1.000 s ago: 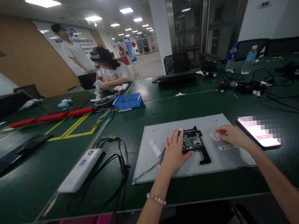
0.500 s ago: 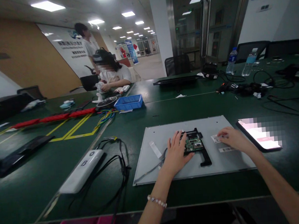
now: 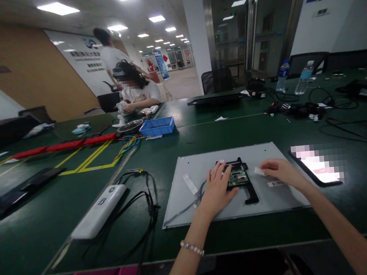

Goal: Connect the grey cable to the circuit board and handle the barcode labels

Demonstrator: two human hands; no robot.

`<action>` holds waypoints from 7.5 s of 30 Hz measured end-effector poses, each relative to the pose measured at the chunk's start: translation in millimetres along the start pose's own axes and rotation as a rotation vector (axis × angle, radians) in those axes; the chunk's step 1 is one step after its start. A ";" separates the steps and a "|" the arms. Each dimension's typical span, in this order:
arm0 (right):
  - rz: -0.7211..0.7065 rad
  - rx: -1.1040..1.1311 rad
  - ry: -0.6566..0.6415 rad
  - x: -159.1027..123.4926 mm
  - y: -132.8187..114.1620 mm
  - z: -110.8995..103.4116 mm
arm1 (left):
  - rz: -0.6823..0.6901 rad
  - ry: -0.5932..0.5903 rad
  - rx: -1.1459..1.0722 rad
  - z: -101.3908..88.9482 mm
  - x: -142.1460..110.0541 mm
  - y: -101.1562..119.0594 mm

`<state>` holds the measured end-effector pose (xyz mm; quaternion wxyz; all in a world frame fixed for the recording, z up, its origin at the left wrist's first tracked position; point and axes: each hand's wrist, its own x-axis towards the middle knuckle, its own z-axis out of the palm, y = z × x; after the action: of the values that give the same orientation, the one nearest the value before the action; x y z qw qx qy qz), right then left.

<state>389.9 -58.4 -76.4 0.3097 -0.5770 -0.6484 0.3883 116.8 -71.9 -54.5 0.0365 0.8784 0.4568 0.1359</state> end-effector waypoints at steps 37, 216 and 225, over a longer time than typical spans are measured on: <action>-0.364 -0.198 0.132 -2.1 -11.5 30.3 | 0.181 0.065 0.057 -8.5 12.3 33.7; -0.260 -0.647 0.367 -15.4 19.2 -10.3 | 0.252 -0.102 0.203 -4.0 124.7 24.2; -0.284 -0.606 0.281 -1.0 1.8 -8.5 | 0.015 -0.221 -0.218 -38.0 40.8 -54.8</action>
<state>398.2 -58.1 -73.6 0.2615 -0.5946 -0.7588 0.0485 85.3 -9.3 -19.9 0.1807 0.8823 0.4258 0.0875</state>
